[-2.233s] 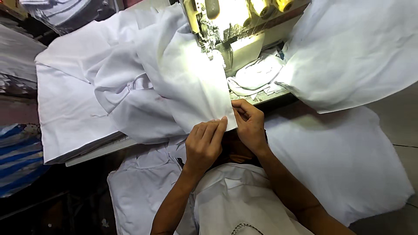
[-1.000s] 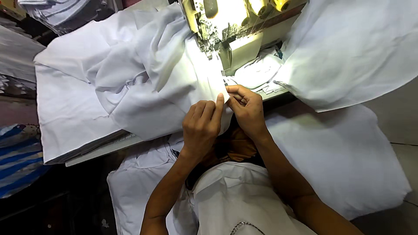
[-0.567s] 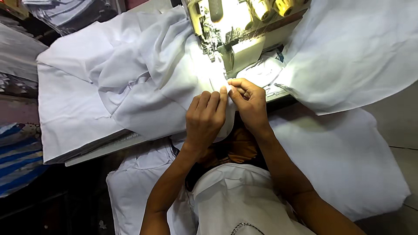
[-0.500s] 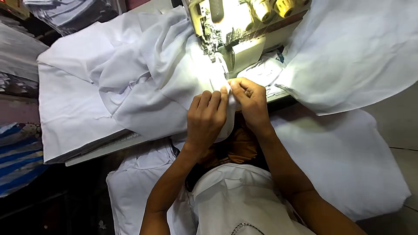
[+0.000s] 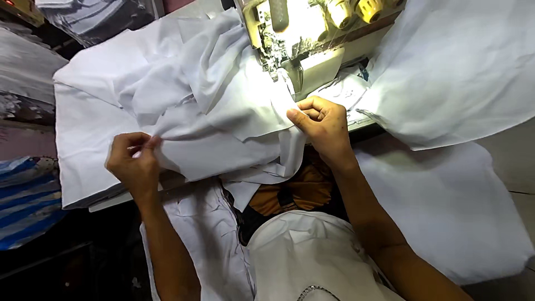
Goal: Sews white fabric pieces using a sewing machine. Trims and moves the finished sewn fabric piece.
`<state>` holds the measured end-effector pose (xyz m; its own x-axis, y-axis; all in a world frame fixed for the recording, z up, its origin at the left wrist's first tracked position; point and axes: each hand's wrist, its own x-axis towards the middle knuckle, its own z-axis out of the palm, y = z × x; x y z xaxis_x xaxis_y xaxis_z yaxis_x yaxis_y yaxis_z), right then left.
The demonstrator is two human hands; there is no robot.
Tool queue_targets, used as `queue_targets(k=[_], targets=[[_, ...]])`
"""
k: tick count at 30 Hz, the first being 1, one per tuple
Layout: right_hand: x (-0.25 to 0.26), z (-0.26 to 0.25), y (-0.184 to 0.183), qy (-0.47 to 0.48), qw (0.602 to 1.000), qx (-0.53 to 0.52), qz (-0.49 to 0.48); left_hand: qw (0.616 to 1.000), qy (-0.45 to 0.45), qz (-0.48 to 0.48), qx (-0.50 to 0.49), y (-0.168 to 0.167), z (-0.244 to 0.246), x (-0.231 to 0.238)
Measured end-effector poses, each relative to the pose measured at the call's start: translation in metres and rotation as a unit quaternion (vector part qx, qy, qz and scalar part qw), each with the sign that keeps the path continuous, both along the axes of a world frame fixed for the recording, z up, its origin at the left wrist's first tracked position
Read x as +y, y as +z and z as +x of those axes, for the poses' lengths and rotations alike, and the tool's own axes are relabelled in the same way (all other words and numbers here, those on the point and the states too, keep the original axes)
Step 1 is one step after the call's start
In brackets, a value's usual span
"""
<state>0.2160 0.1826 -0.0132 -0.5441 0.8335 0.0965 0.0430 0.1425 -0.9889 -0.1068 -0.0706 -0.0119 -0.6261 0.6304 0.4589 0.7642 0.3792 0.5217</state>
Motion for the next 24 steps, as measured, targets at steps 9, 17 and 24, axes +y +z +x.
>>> queue_targets(k=[9,17,24], targets=[[-0.012,-0.003,-0.004,0.008,1.0,0.008,-0.012,0.992,0.059,-0.112,0.005,0.135,-0.081,0.05],[-0.015,0.008,-0.008,0.08,0.994,0.044,-0.068,0.941,-0.246,-0.145,0.18,0.072,0.129,0.117],[-0.002,0.015,-0.007,0.094,0.992,0.054,-0.068,0.906,-0.26,-0.093,0.321,0.022,0.181,0.14]])
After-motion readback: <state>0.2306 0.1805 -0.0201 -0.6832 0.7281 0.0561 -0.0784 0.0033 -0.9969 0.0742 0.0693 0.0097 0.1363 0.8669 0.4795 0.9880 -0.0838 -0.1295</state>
